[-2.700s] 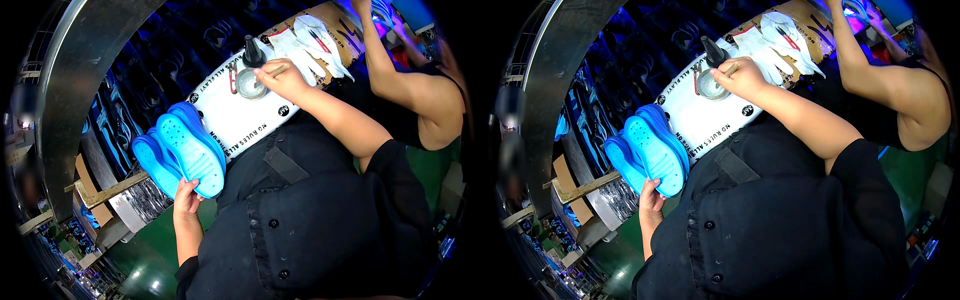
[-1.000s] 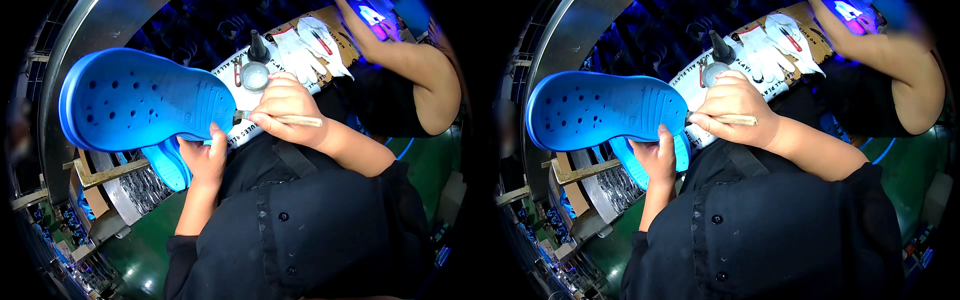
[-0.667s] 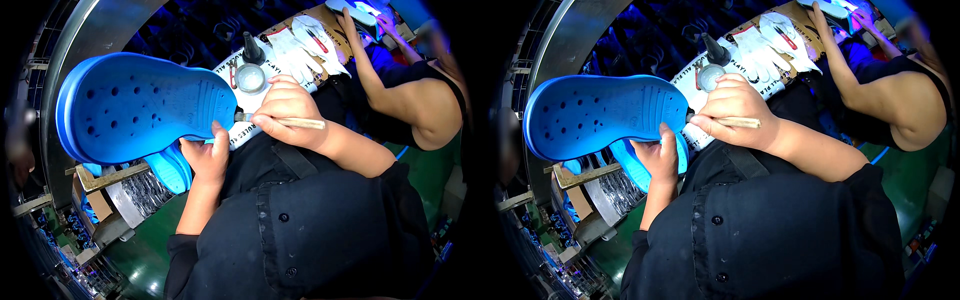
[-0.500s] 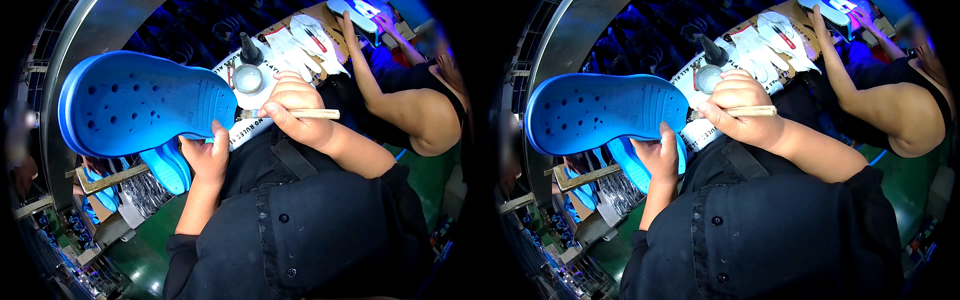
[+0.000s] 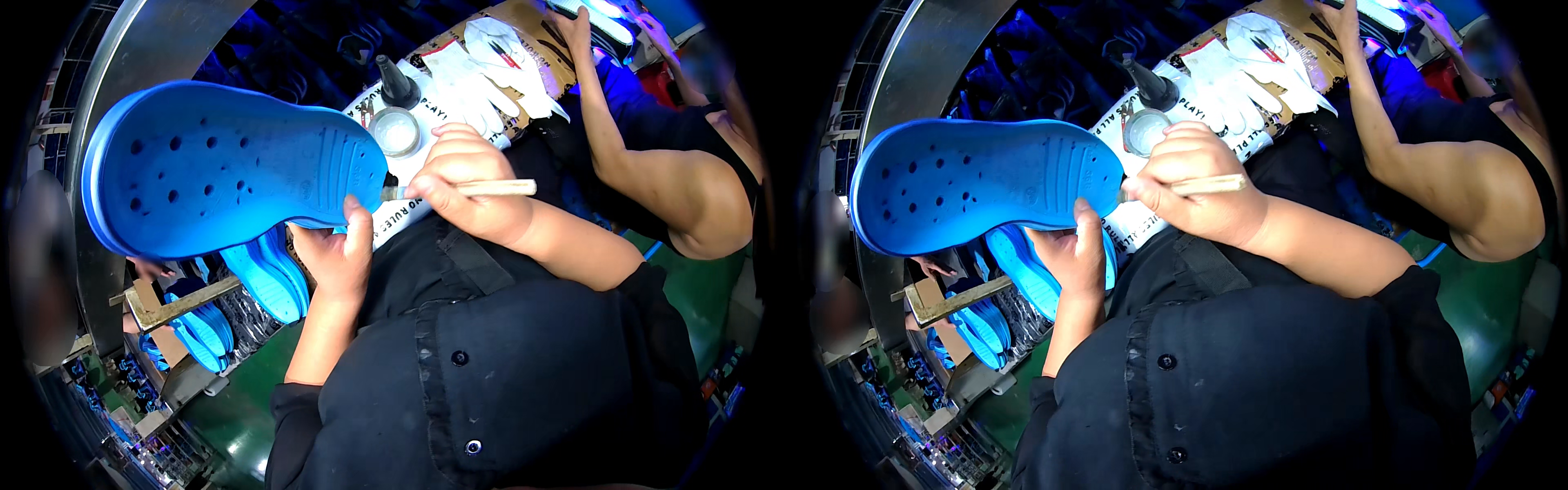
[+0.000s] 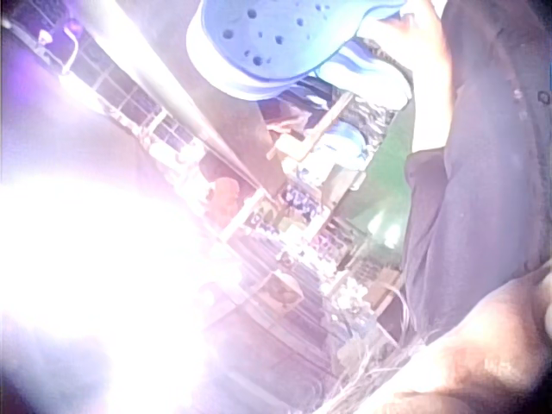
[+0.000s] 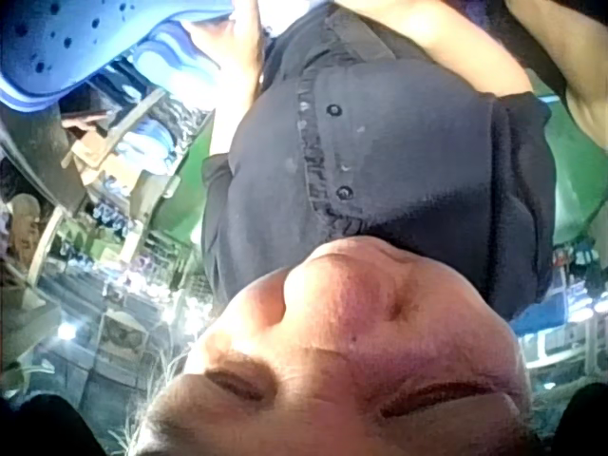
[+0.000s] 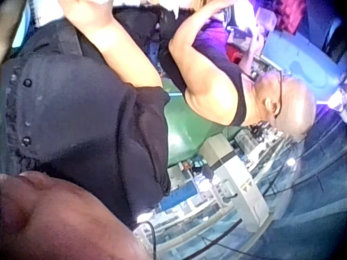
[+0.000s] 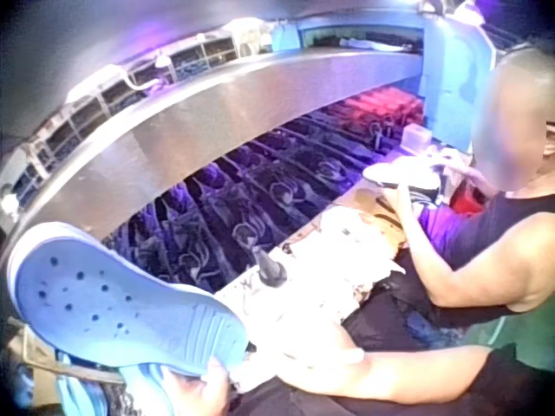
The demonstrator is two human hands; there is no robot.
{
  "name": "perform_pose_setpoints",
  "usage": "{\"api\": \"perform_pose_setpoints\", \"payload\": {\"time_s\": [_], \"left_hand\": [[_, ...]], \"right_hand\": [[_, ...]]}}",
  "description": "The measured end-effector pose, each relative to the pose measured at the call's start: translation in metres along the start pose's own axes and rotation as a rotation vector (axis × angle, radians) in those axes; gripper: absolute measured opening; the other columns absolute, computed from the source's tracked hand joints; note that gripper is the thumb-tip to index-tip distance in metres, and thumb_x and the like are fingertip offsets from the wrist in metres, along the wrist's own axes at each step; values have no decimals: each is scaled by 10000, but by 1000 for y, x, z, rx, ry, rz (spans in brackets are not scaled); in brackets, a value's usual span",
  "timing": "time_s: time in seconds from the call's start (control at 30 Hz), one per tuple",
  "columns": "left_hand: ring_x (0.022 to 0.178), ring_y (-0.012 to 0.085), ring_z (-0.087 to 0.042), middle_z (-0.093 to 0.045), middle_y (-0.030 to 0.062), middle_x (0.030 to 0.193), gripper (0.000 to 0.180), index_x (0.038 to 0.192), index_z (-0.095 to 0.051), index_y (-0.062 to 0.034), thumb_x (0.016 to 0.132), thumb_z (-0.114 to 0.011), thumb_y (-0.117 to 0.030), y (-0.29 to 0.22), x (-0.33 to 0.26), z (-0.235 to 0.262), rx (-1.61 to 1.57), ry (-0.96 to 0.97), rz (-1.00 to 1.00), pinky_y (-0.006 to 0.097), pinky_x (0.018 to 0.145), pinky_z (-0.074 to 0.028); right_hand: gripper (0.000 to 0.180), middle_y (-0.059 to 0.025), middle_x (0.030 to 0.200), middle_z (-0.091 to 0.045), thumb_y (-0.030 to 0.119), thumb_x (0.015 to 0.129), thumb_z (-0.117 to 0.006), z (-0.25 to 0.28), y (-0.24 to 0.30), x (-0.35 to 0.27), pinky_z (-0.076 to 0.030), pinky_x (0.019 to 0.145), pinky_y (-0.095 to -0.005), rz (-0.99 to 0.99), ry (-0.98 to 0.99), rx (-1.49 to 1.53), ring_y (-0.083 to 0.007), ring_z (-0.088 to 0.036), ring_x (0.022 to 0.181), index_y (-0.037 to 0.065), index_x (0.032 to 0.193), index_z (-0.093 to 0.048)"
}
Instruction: The person paints the soles of blue plastic slippers using a small brush and a container of white paint. They repeatedly dip the brush into the paint and apply it to the textured bottom of each slipper, handling them one at a time from a stack.
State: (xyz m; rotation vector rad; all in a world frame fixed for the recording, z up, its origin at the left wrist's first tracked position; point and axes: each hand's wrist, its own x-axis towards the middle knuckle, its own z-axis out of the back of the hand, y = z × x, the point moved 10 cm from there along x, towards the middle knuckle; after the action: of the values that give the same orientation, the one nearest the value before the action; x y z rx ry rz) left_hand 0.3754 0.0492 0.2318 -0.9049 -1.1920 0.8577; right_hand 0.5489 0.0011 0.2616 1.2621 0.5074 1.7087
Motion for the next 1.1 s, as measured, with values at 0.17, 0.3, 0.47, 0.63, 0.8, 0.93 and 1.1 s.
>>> {"api": "perform_pose_setpoints", "payload": {"time_s": [0.17,0.3,0.47,0.63,0.8,0.93,1.1], "left_hand": [[894,156,-565,-554,103,1003,389,1113,-414,21,768,-591,51,1,1,3,3,-7,13,281,842,-441],[861,151,-577,-570,97,973,378,1109,-422,23,772,-593,40,2,0,5,-19,-27,42,277,816,-452],[942,153,-544,-538,100,1079,454,1211,-384,8,808,-592,17,10,-8,13,64,44,119,289,884,-420],[820,151,-605,-621,114,929,367,1099,-457,32,776,-620,-33,-1,-8,19,65,-23,62,273,776,-475],[798,168,-632,-641,131,905,379,1100,-461,40,768,-624,-43,-1,-11,29,127,-17,32,281,756,-488],[784,174,-641,-645,131,891,386,1103,-462,41,760,-623,-33,-3,-14,33,104,-26,20,277,743,-491],[779,172,-641,-645,127,889,391,1105,-462,41,755,-623,-26,-1,-18,31,85,-4,24,275,739,-492]], "right_hand": [[234,-48,580,-556,189,857,-606,15,-1,-2,-390,673,-333,57,-174,106,-215,-531,590,64,663,-643],[220,-57,616,-590,161,859,-589,3,5,3,-401,690,-332,70,-75,7,-220,-551,618,50,677,-638],[257,-62,645,-630,156,872,-572,10,-7,-1,-423,684,-338,-94,-126,81,-223,-583,655,42,654,-649],[219,-52,633,-612,159,856,-594,-1,15,5,-405,654,-329,21,-68,17,-211,-559,623,57,675,-662],[164,-43,611,-579,133,819,-626,-10,23,7,-383,628,-336,72,-22,-101,-215,-519,583,65,674,-660],[190,-67,607,-575,125,829,-611,-1,19,1,-392,645,-338,48,-111,-38,-221,-528,591,50,659,-646],[176,-61,615,-584,137,823,-621,-24,38,3,-401,672,-334,161,40,-135,-224,-539,610,48,674,-652]]}}
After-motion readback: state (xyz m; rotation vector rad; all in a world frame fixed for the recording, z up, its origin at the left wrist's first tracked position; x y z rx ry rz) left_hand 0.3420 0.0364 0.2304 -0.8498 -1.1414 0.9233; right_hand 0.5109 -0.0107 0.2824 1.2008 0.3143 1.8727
